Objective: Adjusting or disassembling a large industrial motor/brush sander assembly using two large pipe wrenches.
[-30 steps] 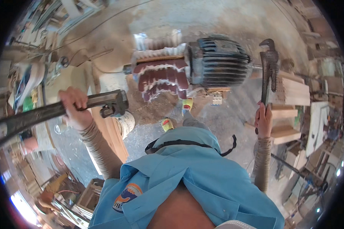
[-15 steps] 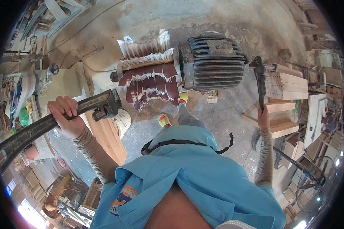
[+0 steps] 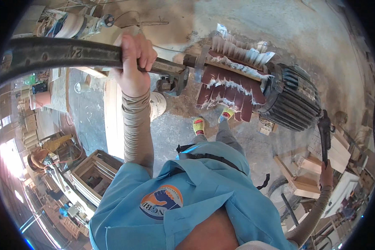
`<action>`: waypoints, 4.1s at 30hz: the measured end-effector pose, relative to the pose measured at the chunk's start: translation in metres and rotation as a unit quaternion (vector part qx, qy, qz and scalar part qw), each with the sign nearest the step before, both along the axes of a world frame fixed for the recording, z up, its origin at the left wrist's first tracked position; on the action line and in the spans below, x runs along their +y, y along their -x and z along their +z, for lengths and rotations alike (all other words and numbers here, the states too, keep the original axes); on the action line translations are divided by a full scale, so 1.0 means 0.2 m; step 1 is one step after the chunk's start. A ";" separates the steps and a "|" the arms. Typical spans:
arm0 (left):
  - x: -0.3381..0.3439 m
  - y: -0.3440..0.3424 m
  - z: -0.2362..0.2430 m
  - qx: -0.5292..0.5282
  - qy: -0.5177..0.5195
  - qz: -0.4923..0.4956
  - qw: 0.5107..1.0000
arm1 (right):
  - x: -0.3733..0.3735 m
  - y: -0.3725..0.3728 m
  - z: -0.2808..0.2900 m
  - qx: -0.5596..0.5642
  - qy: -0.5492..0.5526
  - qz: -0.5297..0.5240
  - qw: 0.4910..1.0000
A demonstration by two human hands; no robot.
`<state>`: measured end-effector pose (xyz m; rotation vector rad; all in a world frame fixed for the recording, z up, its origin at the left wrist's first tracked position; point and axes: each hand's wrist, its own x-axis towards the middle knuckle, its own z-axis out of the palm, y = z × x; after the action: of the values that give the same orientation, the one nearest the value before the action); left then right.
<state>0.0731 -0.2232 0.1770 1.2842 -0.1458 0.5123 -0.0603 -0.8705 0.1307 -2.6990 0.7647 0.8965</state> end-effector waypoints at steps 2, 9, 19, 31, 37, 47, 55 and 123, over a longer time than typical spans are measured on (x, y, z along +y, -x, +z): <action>0.00 -0.01 0.02 0.009 -0.003 -0.005 1.000 | 0.00 0.01 0.00 -0.021 -0.021 0.046 0.998; 0.01 -0.07 0.09 -0.012 0.002 -0.021 1.000 | -0.02 0.18 -0.22 -0.098 -0.063 -0.006 0.993; -0.03 -0.43 0.11 -0.092 0.123 -0.174 0.973 | 0.10 0.36 -0.66 -0.214 -0.018 -0.035 0.976; -0.01 -0.71 0.09 0.100 -0.049 0.017 0.994 | -0.14 0.24 -0.37 -0.160 -0.070 0.031 0.984; -0.05 -0.45 0.14 -0.031 -0.064 -0.017 0.997 | -0.12 -0.43 0.29 0.119 0.050 0.092 0.987; -0.05 -0.53 0.09 -0.024 -0.083 0.037 0.996 | -0.32 0.00 -0.10 0.039 0.054 0.048 0.997; 0.00 -0.97 -0.08 0.103 -0.107 0.048 0.988 | 0.12 0.41 -0.88 -0.282 -0.039 -0.086 0.955; -0.01 -0.91 -0.09 0.085 -0.114 0.074 0.987 | -0.14 0.04 -0.05 -0.113 0.039 0.089 0.989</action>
<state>0.2552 -0.2257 0.1585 1.5648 0.0345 0.5210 -0.0678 -0.8977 0.1215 -2.9088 0.5294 0.5907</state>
